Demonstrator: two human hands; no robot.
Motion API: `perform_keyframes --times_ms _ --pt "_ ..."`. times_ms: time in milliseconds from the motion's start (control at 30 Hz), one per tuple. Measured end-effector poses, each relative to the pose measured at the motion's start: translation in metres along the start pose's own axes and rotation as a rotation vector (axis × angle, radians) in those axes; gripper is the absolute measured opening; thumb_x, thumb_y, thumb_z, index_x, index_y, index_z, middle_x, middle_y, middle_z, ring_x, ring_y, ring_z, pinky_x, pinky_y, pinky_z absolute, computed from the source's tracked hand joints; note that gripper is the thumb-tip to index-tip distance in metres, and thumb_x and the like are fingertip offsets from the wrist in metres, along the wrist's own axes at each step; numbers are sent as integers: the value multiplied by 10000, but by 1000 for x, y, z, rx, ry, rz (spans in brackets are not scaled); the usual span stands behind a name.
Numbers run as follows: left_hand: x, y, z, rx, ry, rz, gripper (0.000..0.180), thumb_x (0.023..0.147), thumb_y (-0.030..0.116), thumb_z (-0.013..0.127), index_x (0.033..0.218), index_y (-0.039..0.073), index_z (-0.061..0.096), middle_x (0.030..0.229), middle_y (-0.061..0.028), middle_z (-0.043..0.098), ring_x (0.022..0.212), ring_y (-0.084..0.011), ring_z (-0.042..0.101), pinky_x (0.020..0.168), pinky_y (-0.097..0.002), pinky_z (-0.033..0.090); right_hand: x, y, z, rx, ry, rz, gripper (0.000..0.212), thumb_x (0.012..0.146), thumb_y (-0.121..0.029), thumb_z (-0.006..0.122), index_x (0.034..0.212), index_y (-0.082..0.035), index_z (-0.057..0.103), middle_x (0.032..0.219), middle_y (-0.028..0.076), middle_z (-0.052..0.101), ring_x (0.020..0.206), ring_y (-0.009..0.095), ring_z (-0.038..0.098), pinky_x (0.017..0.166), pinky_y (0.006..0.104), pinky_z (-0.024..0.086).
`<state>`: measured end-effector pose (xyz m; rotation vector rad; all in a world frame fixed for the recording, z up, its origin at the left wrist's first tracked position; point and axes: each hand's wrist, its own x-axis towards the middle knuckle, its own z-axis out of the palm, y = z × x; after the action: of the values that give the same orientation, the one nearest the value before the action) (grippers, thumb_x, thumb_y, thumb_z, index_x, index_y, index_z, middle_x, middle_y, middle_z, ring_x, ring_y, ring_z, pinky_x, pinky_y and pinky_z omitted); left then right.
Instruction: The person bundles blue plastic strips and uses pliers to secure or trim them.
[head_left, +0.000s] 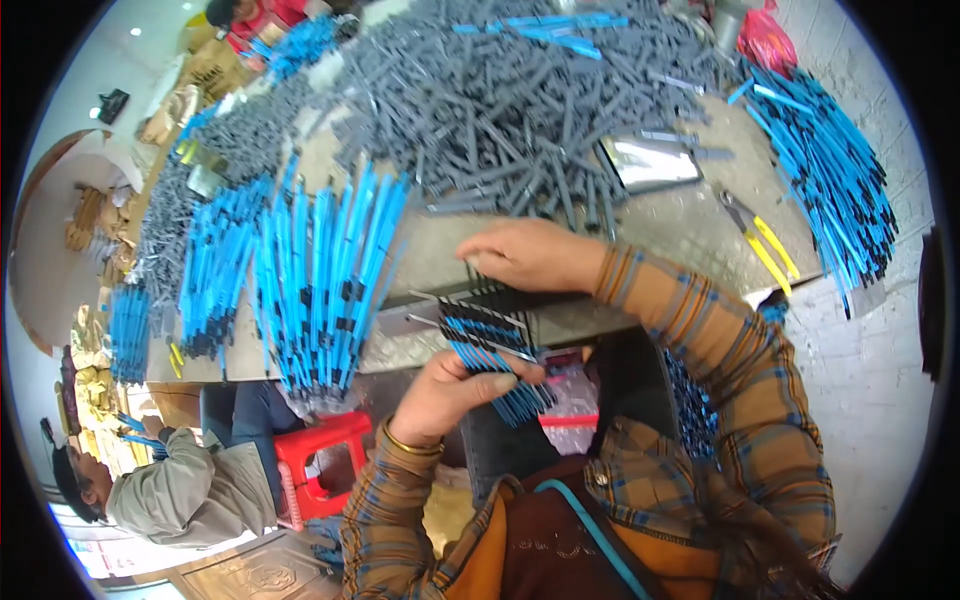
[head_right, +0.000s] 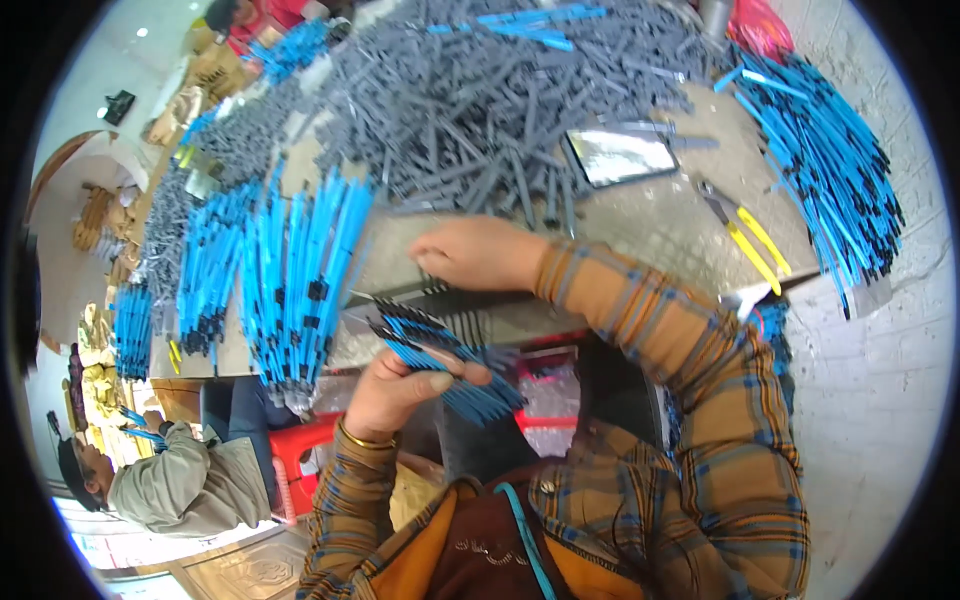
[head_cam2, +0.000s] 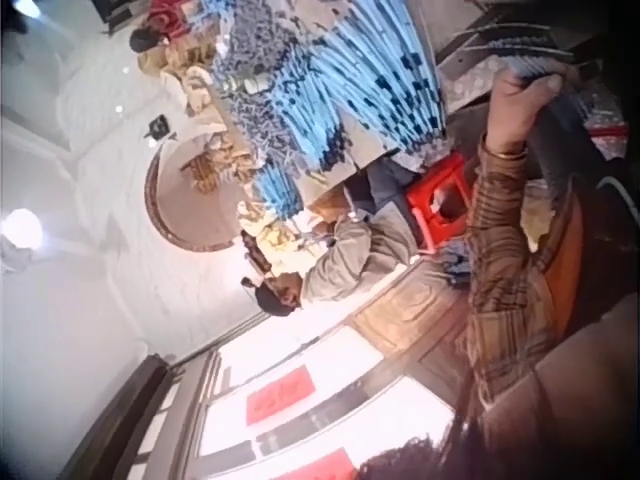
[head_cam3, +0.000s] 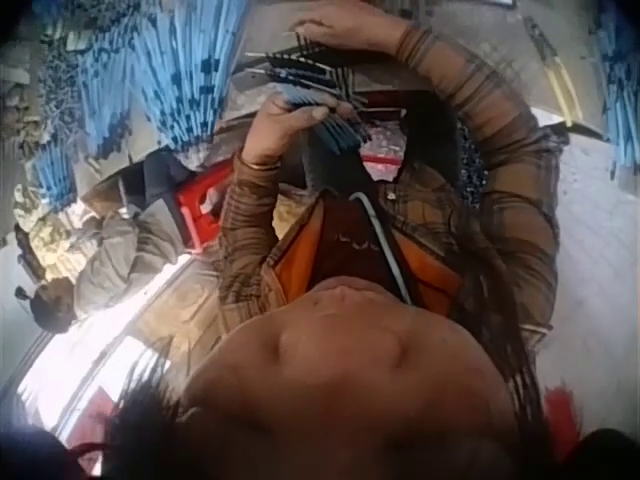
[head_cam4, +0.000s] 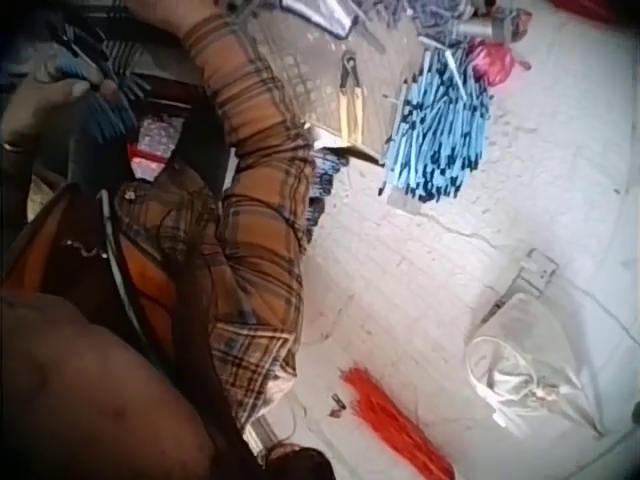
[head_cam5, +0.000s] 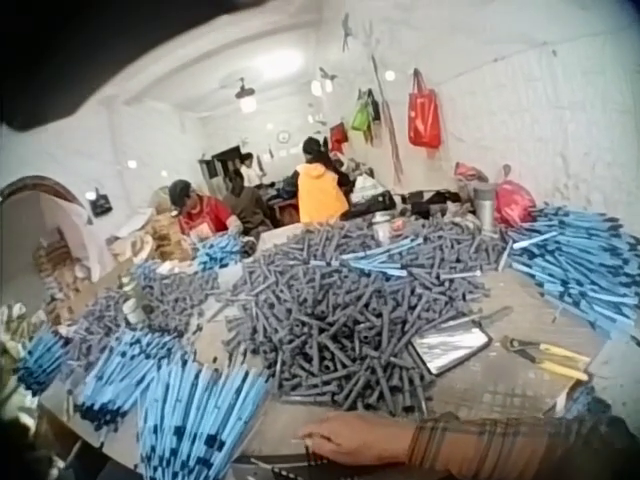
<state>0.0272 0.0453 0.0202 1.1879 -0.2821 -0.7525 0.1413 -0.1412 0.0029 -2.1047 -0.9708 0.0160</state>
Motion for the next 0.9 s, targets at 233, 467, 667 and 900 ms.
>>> perform_keyframes --times_ms 233,467,667,900 --pt "-3 -8 8 74 -53 -8 190 849 36 549 1025 -9 606 1031 -95 629 989 -175 574 876 -295 434 -28 2 -11 -110 6 132 198 822 -245 497 886 -73 572 827 155 589 788 340 572 678 435 450" --pt "5 0 8 155 -148 52 204 835 51 563 1017 -28 611 1065 -146 619 1039 -214 563 906 -321 422 -45 -21 -34 -465 -74 98 151 805 -226 548 864 -89 567 886 115 556 759 323 579 647 415 466" --pt "12 1 -7 287 -234 98 234 829 110 604 1011 -37 610 1023 -113 635 990 -184 575 886 -301 430 -42 -28 -60 -468 -362 -142 397 729 -235 633 1088 -96 534 1142 132 507 937 332 546 770 396 460" --pt "20 -12 -2 171 -244 155 195 818 108 620 970 -14 624 933 -88 651 891 -145 595 813 -275 456 -39 -29 -69 -529 -491 -269 434 681 -156 659 1096 -89 552 1126 65 550 949 289 558 813 355 461"
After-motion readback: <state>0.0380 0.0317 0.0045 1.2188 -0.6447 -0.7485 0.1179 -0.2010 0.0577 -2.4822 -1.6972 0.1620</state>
